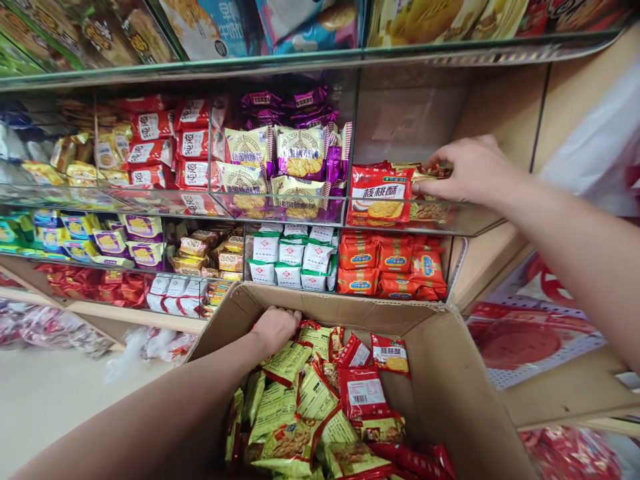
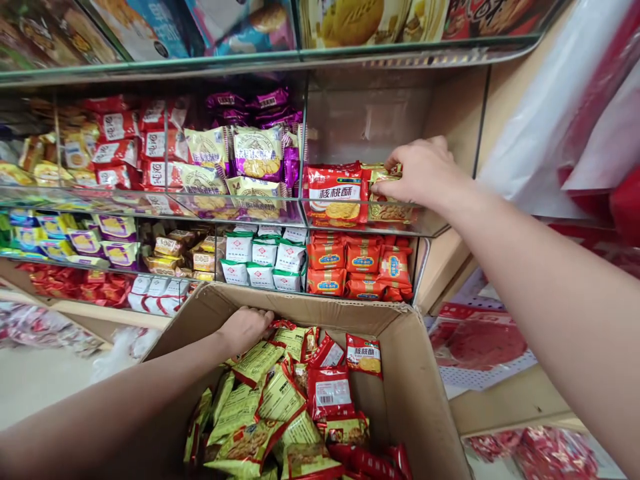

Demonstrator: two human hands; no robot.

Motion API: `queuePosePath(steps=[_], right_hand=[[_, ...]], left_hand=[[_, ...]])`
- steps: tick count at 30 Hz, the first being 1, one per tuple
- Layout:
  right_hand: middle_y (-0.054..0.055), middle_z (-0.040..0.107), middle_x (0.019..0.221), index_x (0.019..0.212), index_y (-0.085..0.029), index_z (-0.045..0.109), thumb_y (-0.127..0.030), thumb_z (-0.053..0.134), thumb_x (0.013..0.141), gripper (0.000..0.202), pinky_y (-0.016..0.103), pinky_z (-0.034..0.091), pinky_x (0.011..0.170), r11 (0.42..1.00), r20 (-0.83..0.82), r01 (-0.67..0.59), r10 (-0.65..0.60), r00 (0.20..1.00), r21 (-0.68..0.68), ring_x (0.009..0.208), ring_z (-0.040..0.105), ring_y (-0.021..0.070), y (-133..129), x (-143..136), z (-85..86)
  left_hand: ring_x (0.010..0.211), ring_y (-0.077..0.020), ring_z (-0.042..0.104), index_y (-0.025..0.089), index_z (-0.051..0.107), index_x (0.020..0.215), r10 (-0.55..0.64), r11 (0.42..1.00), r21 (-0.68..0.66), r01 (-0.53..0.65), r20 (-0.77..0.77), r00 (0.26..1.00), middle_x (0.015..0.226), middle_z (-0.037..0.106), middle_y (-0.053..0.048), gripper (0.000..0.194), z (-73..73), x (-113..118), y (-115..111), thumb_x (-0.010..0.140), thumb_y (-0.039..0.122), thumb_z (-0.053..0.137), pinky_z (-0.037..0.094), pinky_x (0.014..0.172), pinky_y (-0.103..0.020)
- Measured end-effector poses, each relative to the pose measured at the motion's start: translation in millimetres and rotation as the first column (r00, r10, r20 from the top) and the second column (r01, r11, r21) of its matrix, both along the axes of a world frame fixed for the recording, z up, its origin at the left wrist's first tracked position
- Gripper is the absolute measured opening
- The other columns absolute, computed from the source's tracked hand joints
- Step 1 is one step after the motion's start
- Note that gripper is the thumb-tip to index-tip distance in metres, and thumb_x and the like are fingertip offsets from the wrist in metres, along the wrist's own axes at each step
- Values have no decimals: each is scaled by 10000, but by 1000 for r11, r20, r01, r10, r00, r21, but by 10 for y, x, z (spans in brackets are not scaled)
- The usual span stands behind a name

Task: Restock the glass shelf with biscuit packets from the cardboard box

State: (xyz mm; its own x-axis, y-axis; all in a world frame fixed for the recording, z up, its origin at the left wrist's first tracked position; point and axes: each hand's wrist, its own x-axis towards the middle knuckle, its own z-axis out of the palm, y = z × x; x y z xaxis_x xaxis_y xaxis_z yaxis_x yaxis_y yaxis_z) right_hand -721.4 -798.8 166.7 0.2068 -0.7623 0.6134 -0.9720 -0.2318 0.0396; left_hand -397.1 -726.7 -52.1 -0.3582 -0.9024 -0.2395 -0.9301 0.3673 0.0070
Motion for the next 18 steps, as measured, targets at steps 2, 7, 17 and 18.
queuePosePath(steps=[2, 7, 17, 18], right_hand=[[118, 602, 806, 770, -187, 614, -400, 657, 635, 256, 503, 381, 814, 1000, -5, -9, 9, 1000, -3, 940, 492, 336, 10, 9, -1], [117, 618, 837, 854, -117, 615, -288, 600, 680, 244, 462, 370, 859, 992, 49, -19, 26, 998, -129, 881, 543, 293, 21, 34, 18], [52, 609, 904, 980, -202, 546, -285, 476, 819, 195, 314, 432, 788, 837, 275, -515, 547, 790, -186, 873, 533, 175, 1126, 629, -521], [68, 592, 1015, 1127, -200, 480, -362, 548, 770, 398, 319, 439, 789, 826, 336, -563, 533, 777, -7, 933, 528, 192, 1255, 723, -695]], left_hand=[[904, -192, 580, 126, 566, 986, -9, 1000, 4, 9, -59, 998, 986, 609, -60, 226, 28, 15, -19, 848, 294, 501, 445, 819, -425], [818, -189, 610, 154, 585, 951, -98, 992, 43, 117, -315, 944, 884, 664, -52, 208, 357, -56, 68, 823, 290, 495, 466, 760, -309], [950, -171, 534, 222, 513, 1127, -245, 955, -100, 280, -798, 551, 1045, 589, -47, 274, 802, -259, 413, 882, 274, 401, 420, 867, -265], [948, -174, 530, 229, 530, 1109, -285, 945, -134, 299, -786, 549, 1033, 588, -50, 261, 810, -267, 437, 874, 263, 420, 412, 870, -265]])
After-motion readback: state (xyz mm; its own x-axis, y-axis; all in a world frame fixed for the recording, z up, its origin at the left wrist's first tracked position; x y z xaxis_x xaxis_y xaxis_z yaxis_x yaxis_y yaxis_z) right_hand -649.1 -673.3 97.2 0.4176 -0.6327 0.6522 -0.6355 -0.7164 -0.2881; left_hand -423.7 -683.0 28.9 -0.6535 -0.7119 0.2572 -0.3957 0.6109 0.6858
